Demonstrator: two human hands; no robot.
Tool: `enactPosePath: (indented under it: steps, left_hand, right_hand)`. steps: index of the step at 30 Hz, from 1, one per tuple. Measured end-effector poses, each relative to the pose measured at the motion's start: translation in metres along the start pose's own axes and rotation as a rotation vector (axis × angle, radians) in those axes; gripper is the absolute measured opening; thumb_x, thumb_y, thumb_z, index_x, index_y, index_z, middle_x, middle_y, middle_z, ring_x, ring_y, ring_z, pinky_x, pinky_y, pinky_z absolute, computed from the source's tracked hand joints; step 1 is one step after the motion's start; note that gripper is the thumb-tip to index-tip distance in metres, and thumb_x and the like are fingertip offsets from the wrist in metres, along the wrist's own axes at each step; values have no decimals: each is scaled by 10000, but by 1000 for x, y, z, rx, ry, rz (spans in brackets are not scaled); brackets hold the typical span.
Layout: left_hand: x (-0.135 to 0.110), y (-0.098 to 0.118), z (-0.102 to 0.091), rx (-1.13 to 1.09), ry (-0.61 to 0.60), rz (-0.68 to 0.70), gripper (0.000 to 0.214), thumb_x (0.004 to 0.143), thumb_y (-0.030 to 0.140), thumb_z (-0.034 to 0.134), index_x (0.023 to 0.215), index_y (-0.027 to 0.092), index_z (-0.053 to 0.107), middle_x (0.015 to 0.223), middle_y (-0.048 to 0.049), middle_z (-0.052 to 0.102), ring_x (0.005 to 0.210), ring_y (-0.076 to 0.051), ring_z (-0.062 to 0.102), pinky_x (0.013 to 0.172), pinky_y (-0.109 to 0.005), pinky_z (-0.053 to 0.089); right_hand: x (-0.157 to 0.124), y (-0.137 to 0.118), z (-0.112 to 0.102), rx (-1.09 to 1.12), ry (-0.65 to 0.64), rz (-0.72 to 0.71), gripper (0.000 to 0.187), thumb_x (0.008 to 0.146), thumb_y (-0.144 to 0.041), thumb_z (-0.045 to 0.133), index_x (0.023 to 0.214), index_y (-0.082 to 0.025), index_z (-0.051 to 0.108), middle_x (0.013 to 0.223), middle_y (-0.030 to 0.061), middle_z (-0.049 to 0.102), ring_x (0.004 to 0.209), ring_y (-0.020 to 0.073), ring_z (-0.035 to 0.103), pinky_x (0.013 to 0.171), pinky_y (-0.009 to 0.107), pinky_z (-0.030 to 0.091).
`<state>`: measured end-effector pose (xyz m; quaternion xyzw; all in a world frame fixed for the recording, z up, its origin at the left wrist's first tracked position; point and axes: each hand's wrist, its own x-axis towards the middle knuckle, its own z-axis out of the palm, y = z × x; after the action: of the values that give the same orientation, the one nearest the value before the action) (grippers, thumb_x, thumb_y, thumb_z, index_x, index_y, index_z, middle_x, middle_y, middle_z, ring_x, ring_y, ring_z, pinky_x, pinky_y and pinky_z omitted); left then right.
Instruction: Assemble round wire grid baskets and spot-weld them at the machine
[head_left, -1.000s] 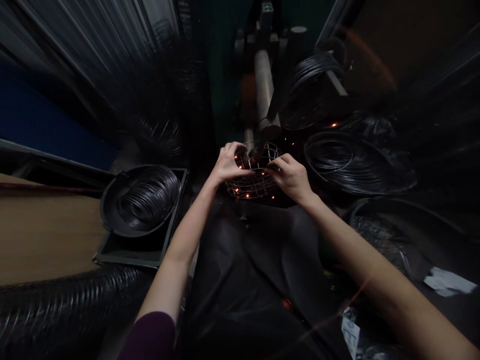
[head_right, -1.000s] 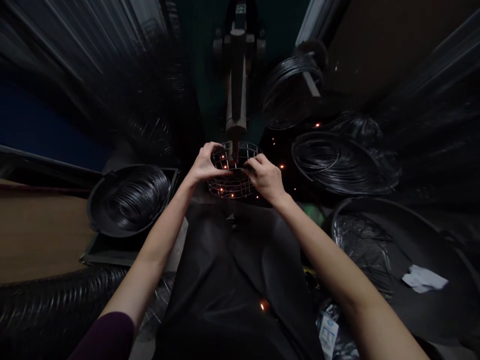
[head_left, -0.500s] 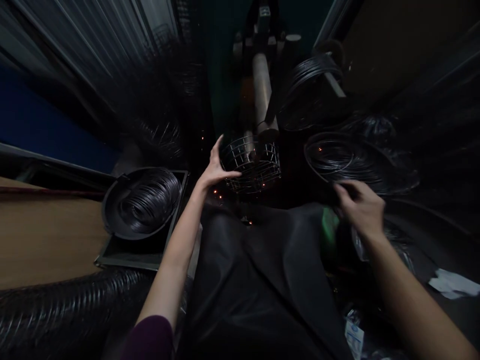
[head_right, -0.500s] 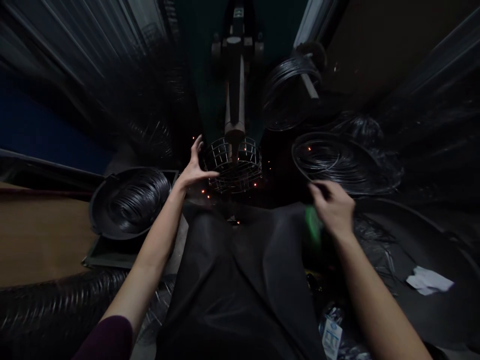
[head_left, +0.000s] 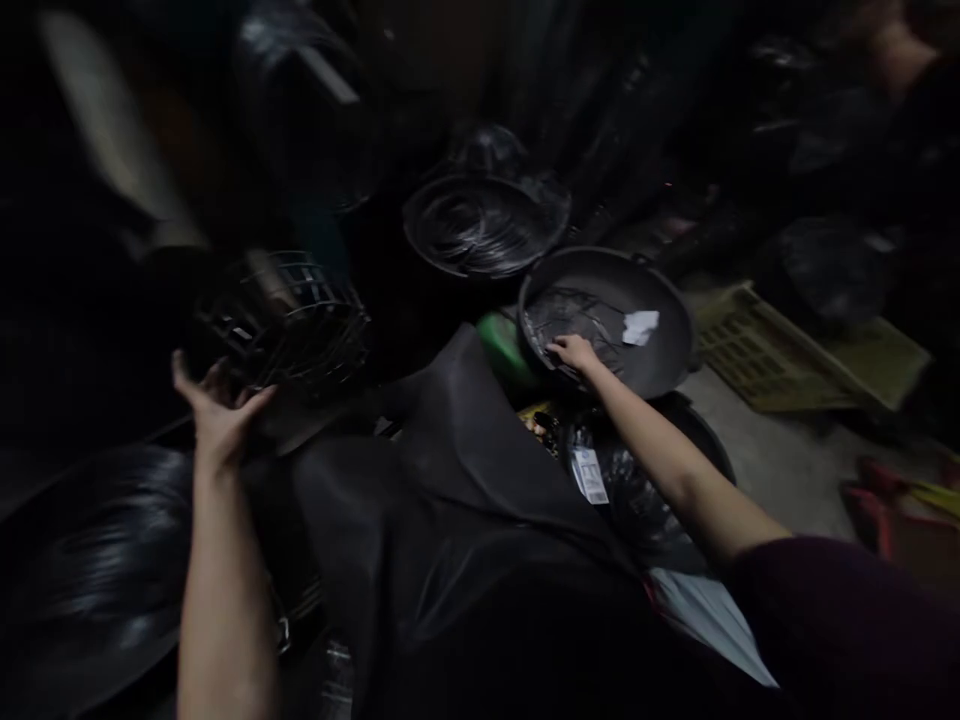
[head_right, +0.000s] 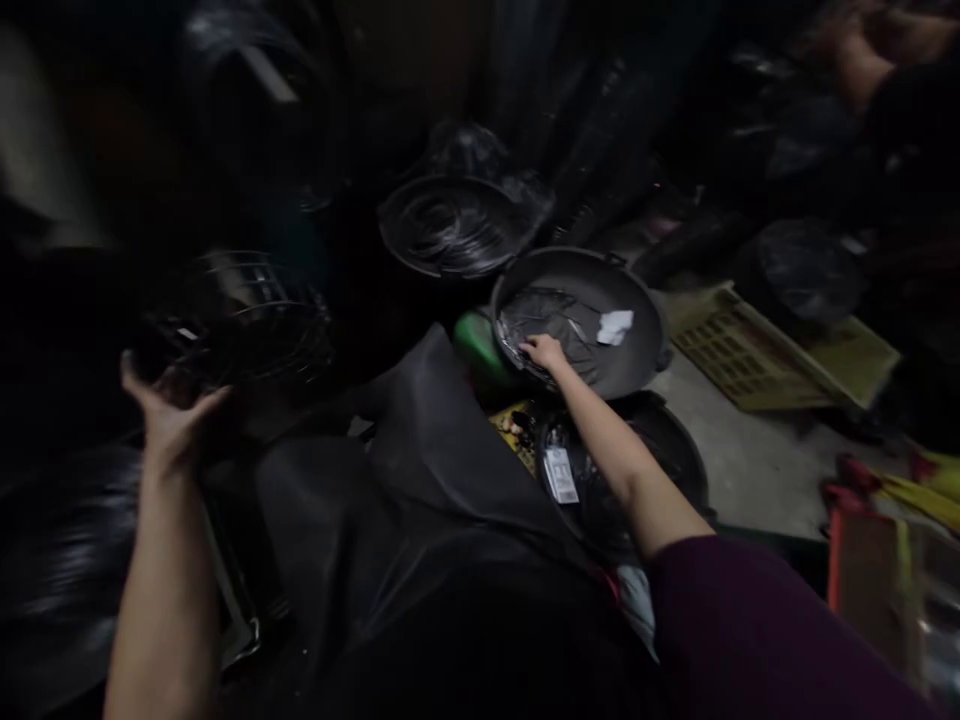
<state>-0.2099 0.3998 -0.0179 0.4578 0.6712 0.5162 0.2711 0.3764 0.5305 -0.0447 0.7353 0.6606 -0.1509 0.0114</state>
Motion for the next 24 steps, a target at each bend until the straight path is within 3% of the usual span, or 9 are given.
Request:
enactPosePath:
  steps: [3, 5, 9, 13, 18, 21, 24]
  left_hand:
    - [10, -11, 0, -14, -50, 36, 1413, 363, 625, 941, 1459, 545, 52, 1529, -47, 415, 1447, -302, 428, 1142, -616, 384]
    - [8, -12, 1, -28, -59, 32, 1401, 343, 649, 932, 1440, 567, 64, 1522, -30, 423, 1442, -299, 437, 1136, -613, 396]
    - [6, -12, 3, -21, -10, -15, 1421, 261, 640, 944, 1407, 594, 106, 1485, -4, 455, 1438, -316, 436, 1124, -641, 396]
    - [9, -17, 1, -38, 9, -30, 1431, 237, 593, 962, 1394, 608, 122, 1489, 15, 451, 1441, -328, 424, 1115, -673, 388]
    - [8, -18, -2, -47, -2, -18, 1368, 288, 554, 973, 1388, 626, 163, 1488, 42, 444, 1455, -314, 403, 1110, -648, 415]
    - [9, -17, -1, -64, -4, -20, 1337, 316, 492, 990, 1373, 644, 185, 1434, 64, 479, 1423, -300, 442, 1115, -636, 415]
    - [2, -10, 3, -90, 53, -51, 1368, 347, 443, 996, 1423, 585, 163, 1404, 25, 491, 1383, -292, 478, 1123, -591, 420]
  right_hand:
    - [19, 24, 3, 62, 41, 153, 375, 982, -365, 508, 1173, -102, 696, 1119, 156, 707, 1065, 220, 658, 980, 355, 474]
    - [24, 28, 4, 101, 64, 200, 399, 965, -325, 500, 1198, -66, 694, 1082, 181, 717, 1023, 237, 674, 950, 329, 473]
    - [25, 31, 5, 150, 69, 218, 378, 915, -329, 554, 1124, -56, 711, 999, 168, 728, 870, 224, 681, 833, 306, 481]
    - [36, 33, 2, 117, 115, 214, 397, 944, -297, 466, 1187, -50, 660, 1157, 198, 683, 1021, 255, 634, 911, 334, 442]
    - [63, 19, -4, 37, 108, 115, 463, 961, -129, 323, 1363, -41, 533, 1247, 215, 627, 1066, 221, 609, 935, 309, 419]
    - [68, 8, -6, -43, 45, 5, 357, 947, -118, 441, 1250, -49, 616, 1216, 208, 616, 971, 169, 623, 869, 283, 436]
    - [53, -4, -16, -112, 21, -116, 214, 960, -245, 559, 1091, -103, 651, 1056, 85, 646, 826, 108, 610, 781, 263, 479]
